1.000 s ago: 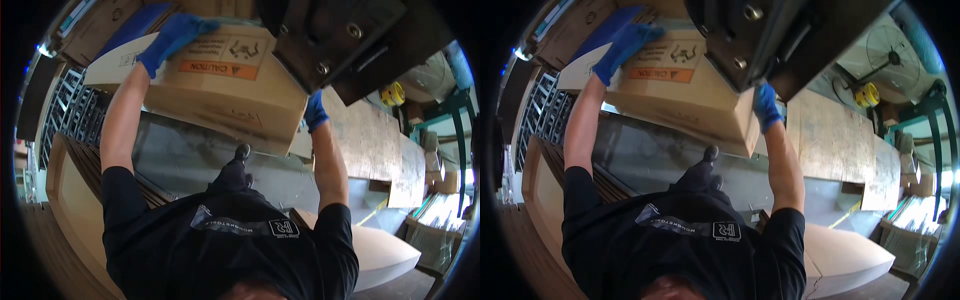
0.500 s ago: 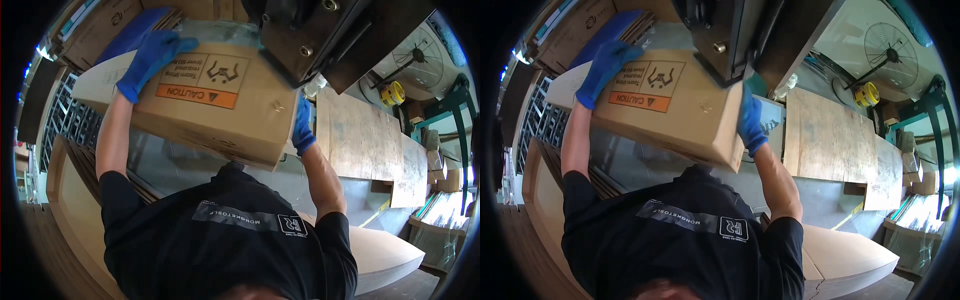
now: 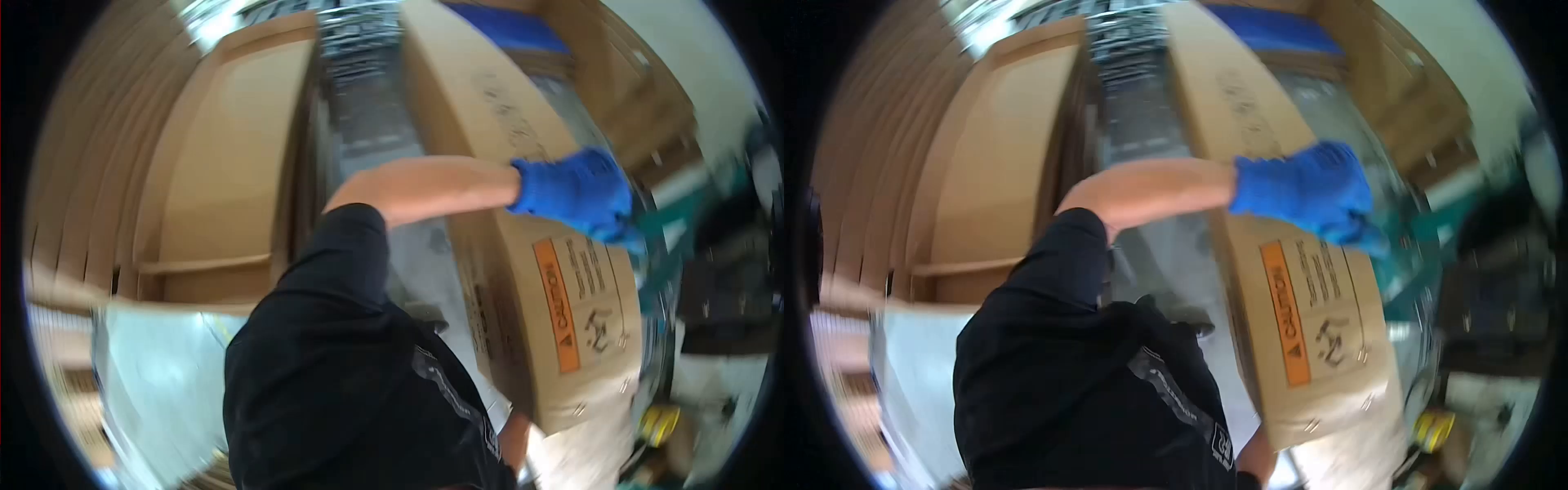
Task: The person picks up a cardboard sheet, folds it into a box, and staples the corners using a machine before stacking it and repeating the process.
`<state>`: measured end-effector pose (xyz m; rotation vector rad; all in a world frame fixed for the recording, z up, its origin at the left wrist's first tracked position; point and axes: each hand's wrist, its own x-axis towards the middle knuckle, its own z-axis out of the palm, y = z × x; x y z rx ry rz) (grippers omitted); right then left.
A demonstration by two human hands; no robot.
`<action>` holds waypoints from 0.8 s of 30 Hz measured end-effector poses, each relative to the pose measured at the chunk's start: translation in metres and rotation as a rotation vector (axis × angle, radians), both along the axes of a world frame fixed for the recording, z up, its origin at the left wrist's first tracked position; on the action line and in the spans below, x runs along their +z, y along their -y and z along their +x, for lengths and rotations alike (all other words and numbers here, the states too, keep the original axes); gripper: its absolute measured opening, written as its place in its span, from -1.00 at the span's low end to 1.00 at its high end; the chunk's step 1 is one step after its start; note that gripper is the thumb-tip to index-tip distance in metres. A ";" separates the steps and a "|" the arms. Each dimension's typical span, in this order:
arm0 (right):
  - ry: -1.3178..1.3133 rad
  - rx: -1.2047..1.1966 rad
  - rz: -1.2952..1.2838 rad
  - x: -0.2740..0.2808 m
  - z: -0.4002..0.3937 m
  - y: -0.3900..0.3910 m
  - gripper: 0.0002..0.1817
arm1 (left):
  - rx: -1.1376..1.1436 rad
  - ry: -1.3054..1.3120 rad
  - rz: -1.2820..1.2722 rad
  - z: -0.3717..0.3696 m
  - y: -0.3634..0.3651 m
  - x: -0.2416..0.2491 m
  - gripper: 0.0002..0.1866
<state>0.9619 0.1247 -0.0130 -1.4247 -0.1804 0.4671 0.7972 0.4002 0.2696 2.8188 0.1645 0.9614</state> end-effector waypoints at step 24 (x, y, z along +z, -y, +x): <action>1.721 1.984 0.701 0.196 -0.583 -0.131 -0.31 | 2.058 1.406 -0.534 -0.870 0.436 -0.202 -0.44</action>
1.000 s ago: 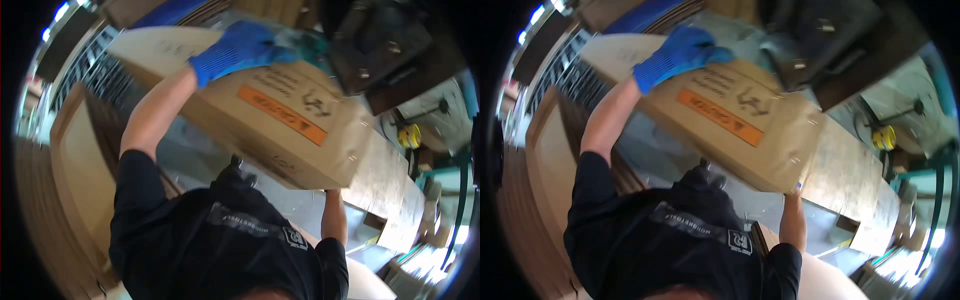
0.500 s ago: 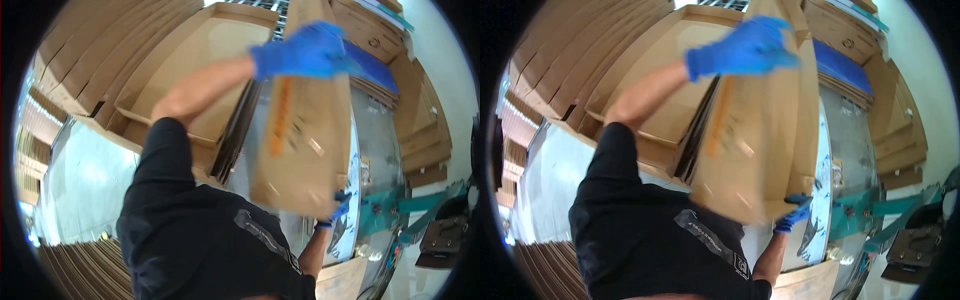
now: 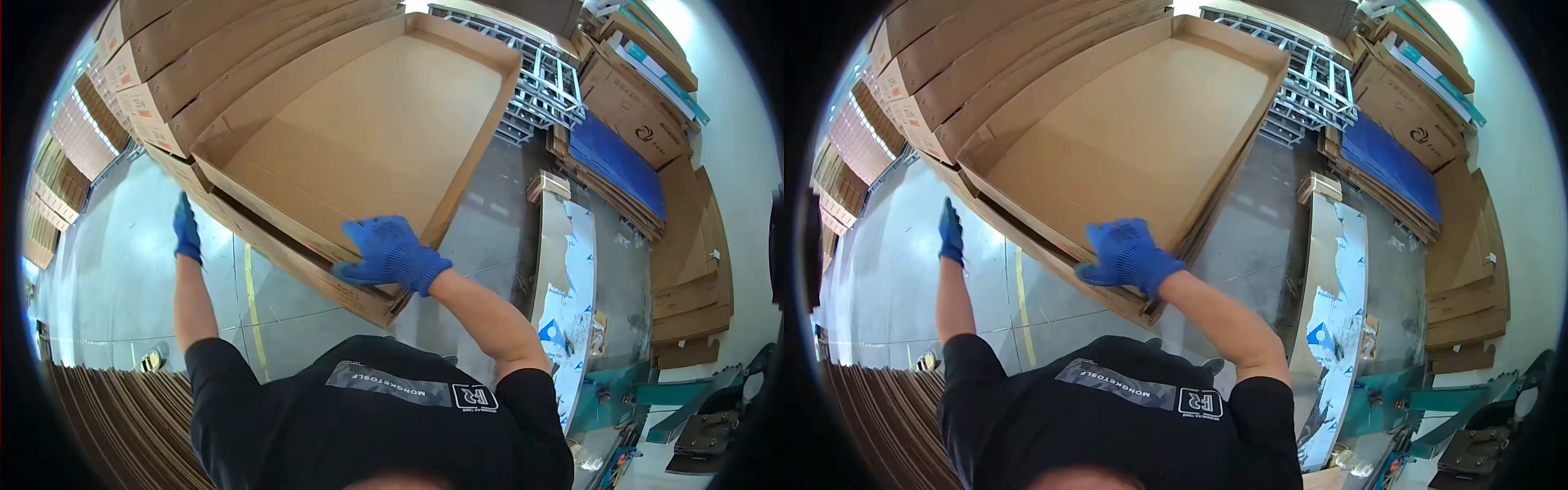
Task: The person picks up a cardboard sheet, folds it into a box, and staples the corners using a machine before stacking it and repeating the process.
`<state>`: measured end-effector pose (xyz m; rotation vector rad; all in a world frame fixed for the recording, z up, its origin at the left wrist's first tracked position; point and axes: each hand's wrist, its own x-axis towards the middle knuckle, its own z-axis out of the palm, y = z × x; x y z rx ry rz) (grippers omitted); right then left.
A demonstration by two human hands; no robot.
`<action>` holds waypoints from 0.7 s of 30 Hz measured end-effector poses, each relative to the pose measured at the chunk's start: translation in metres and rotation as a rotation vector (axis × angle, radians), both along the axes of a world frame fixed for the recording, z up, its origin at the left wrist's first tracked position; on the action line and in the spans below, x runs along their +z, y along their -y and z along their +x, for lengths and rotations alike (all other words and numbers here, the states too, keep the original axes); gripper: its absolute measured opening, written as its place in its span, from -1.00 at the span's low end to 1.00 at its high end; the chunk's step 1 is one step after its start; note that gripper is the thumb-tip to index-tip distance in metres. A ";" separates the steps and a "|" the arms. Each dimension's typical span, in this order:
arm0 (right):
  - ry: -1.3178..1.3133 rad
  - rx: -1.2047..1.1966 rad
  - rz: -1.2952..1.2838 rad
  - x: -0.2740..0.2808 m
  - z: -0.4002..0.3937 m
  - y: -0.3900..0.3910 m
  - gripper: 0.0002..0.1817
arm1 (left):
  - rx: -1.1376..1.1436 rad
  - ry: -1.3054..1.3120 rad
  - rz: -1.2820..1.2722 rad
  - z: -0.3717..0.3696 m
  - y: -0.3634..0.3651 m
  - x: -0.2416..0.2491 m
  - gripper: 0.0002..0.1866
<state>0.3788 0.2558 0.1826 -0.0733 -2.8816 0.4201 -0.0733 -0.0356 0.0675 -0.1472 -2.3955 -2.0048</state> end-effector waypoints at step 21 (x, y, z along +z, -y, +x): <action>0.135 0.002 -0.102 -0.062 0.031 0.019 -0.63 | 0.048 -0.050 0.383 0.020 -0.104 -0.095 -0.33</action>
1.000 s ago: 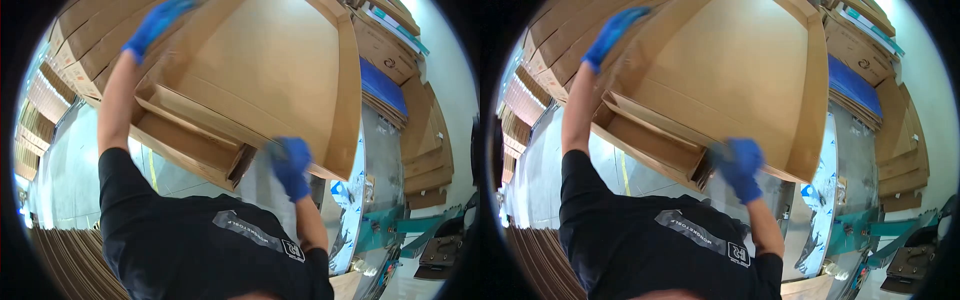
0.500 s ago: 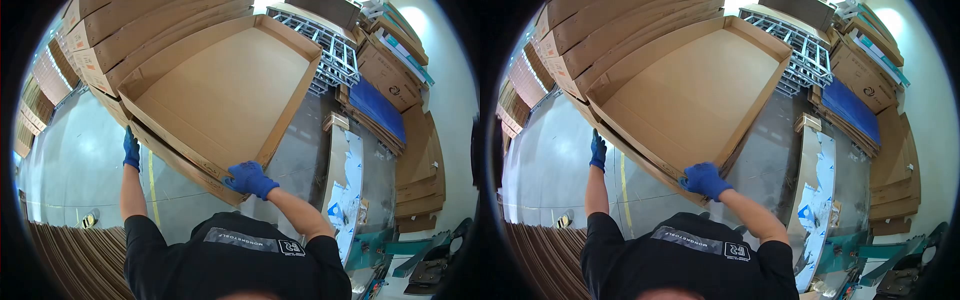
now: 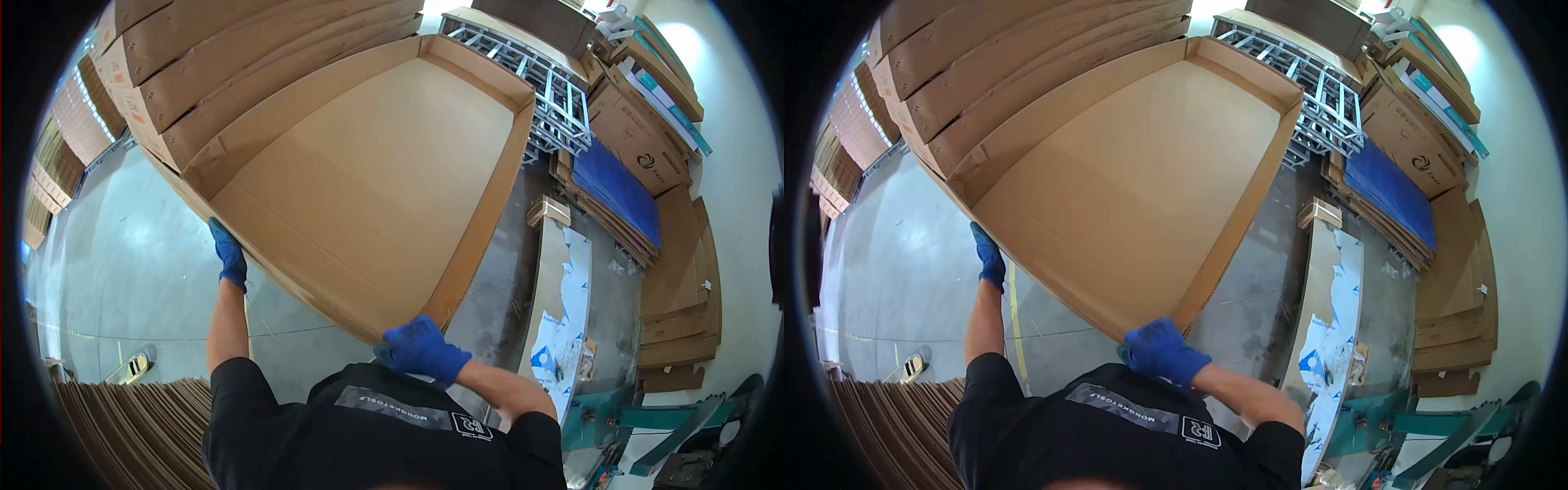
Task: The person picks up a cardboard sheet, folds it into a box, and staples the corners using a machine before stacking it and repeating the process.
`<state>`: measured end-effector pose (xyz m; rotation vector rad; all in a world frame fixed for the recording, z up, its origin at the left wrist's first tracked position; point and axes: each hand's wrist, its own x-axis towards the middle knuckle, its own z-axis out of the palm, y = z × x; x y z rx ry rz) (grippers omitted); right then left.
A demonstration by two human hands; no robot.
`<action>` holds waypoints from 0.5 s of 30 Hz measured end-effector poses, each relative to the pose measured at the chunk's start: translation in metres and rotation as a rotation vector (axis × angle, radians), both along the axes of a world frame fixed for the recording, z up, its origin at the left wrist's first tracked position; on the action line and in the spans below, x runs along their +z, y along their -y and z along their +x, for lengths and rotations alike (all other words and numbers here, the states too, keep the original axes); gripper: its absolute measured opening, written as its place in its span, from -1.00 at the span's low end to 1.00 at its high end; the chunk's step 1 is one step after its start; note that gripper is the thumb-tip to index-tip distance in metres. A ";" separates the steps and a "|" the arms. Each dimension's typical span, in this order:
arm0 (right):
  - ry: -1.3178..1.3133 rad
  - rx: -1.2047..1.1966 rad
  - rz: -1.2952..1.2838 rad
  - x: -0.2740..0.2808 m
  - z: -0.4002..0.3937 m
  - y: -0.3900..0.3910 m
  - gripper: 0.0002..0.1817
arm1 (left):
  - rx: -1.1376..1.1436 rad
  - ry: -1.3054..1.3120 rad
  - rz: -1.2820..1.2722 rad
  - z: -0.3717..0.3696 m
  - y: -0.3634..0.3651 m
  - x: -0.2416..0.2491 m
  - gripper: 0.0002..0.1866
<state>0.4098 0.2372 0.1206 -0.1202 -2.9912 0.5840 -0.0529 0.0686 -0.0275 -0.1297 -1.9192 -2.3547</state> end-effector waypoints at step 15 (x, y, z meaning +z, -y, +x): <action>0.116 -0.031 -0.084 0.001 0.000 -0.019 -0.66 | -0.046 -0.007 0.029 -0.016 0.001 -0.019 -0.41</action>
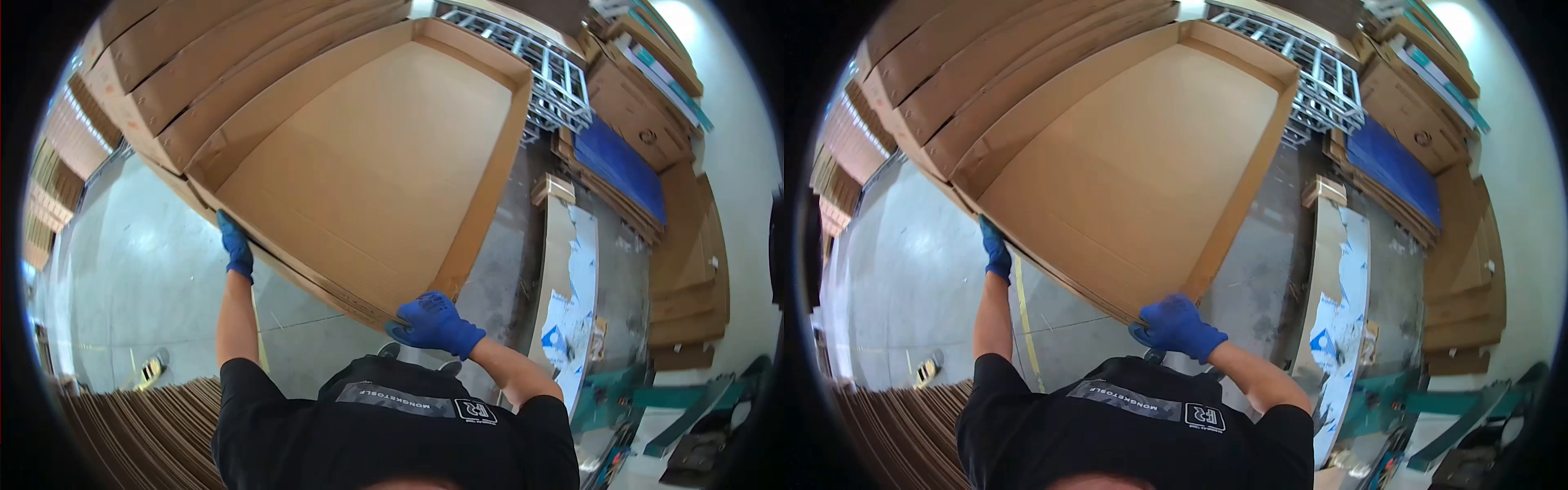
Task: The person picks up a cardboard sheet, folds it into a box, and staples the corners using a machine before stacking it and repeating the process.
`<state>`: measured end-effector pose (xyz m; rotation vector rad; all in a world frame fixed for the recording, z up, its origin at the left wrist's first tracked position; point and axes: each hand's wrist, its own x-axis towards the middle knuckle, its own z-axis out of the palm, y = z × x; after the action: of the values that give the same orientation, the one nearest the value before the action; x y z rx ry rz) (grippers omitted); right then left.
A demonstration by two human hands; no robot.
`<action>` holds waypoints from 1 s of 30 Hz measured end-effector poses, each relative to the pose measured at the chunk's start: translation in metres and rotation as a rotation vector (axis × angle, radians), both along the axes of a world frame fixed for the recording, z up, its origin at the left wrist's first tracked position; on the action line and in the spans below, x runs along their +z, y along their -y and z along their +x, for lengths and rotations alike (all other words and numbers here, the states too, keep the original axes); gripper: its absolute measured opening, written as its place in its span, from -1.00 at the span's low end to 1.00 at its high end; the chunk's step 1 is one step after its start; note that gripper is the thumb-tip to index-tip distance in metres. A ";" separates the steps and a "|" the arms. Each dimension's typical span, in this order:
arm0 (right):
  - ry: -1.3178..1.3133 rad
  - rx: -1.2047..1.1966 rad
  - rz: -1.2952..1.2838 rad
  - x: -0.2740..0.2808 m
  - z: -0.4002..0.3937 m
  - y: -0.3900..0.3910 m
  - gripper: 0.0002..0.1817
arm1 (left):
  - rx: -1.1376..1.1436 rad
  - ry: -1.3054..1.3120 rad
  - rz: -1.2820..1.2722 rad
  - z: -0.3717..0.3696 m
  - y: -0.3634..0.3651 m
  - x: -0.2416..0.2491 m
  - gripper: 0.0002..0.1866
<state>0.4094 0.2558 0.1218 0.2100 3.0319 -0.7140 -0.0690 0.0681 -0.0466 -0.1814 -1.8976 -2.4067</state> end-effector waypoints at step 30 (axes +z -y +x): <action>-0.674 -0.585 -0.385 -0.093 0.214 0.009 -0.58 | -0.226 -0.856 -1.208 0.159 -0.198 0.213 -0.31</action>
<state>0.6235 0.2472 0.0292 1.0642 3.3212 -1.6848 0.0899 0.2661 0.1666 -1.2362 -2.4735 -0.6168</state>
